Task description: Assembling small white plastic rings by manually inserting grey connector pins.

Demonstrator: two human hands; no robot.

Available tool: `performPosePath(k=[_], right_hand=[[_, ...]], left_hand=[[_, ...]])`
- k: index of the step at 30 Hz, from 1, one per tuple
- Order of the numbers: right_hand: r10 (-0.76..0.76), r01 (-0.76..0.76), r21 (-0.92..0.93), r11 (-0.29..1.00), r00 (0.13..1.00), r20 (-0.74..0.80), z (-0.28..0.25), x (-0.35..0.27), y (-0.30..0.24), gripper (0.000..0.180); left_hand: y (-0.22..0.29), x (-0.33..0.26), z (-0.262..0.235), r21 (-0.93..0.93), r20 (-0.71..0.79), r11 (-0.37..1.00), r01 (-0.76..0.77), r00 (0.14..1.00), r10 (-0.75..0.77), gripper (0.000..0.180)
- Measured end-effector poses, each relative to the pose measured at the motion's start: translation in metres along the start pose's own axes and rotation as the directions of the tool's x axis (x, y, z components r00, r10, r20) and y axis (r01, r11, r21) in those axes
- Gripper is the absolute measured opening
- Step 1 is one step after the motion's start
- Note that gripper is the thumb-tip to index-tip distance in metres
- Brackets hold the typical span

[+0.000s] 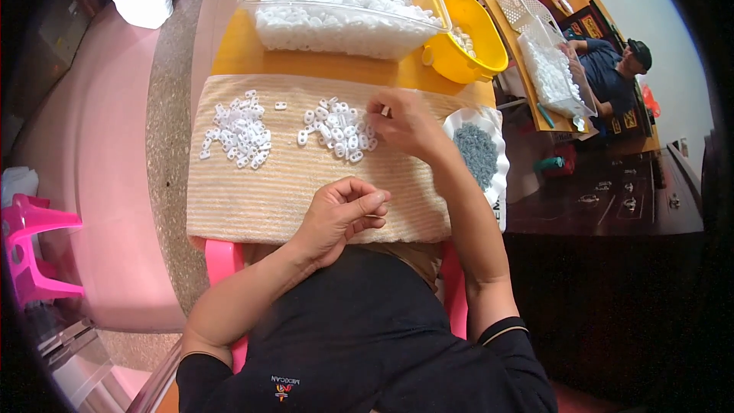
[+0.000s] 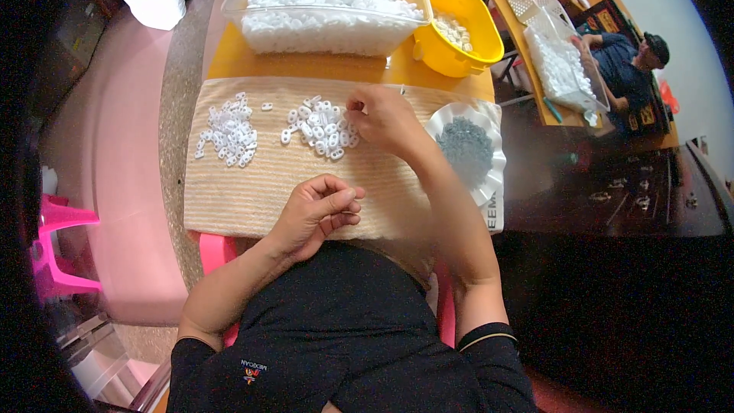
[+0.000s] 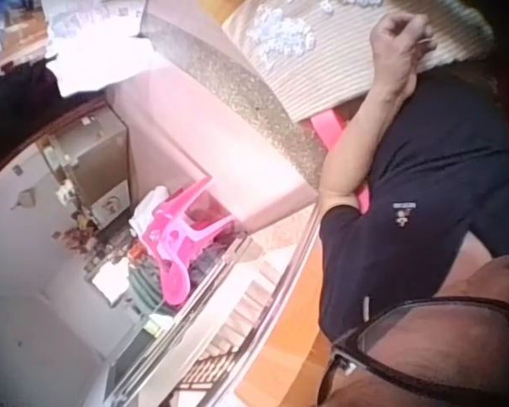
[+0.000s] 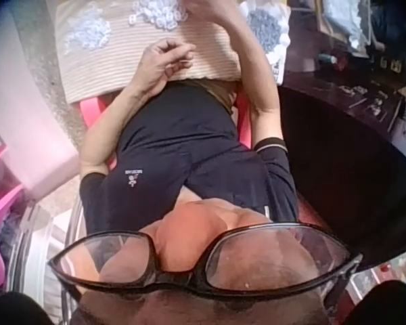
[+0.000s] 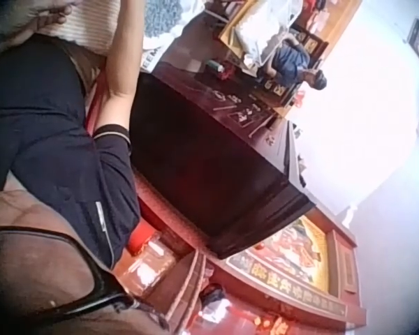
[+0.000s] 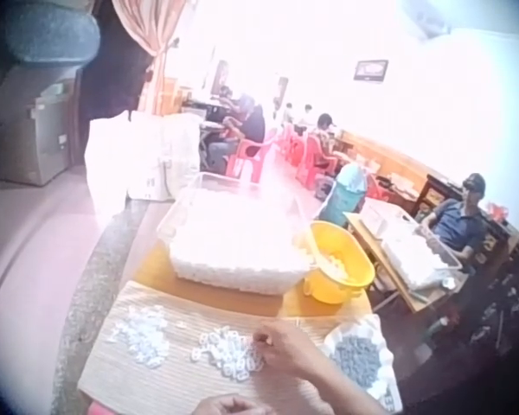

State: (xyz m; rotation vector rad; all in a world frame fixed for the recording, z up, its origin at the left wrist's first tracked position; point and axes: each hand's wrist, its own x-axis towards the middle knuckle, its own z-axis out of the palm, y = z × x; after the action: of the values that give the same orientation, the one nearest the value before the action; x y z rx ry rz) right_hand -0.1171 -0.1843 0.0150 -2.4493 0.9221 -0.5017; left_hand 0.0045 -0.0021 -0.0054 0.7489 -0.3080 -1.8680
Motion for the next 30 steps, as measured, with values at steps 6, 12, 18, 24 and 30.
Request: performPosePath(k=[6, 12, 18, 24, 30], right_hand=[[0.213, -0.230, 0.437, 0.869, 0.973, 0.089, -0.009, -0.059, -0.044, 0.011], [0.108, -0.118, 0.560, 0.820, 0.993, 0.051, -0.002, -0.097, -0.054, 0.009], [0.088, -0.124, 0.582, 0.803, 0.992, 0.090, -0.004, -0.102, -0.054, 0.011], [0.102, -0.196, 0.611, 0.767, 0.977, 0.184, -0.010, -0.103, -0.053, 0.011], [0.254, -0.318, 0.724, 0.612, 0.946, 0.201, -0.002, -0.108, -0.055, 0.011]], left_hand=[[-0.004, -0.001, -0.001, -0.066, -0.066, 0.992, -0.105, 0.993, 0.101, 0.014], [-0.010, 0.002, -0.001, -0.105, -0.088, 0.985, -0.134, 0.988, 0.125, 0.018], [-0.013, 0.001, -0.003, -0.014, -0.060, 0.991, -0.130, 0.990, 0.128, 0.012], [-0.013, 0.001, -0.004, 0.038, -0.045, 0.991, -0.131, 0.990, 0.133, 0.014], [-0.012, -0.002, 0.001, 0.034, 0.011, 0.994, -0.102, 0.995, 0.101, 0.022]])
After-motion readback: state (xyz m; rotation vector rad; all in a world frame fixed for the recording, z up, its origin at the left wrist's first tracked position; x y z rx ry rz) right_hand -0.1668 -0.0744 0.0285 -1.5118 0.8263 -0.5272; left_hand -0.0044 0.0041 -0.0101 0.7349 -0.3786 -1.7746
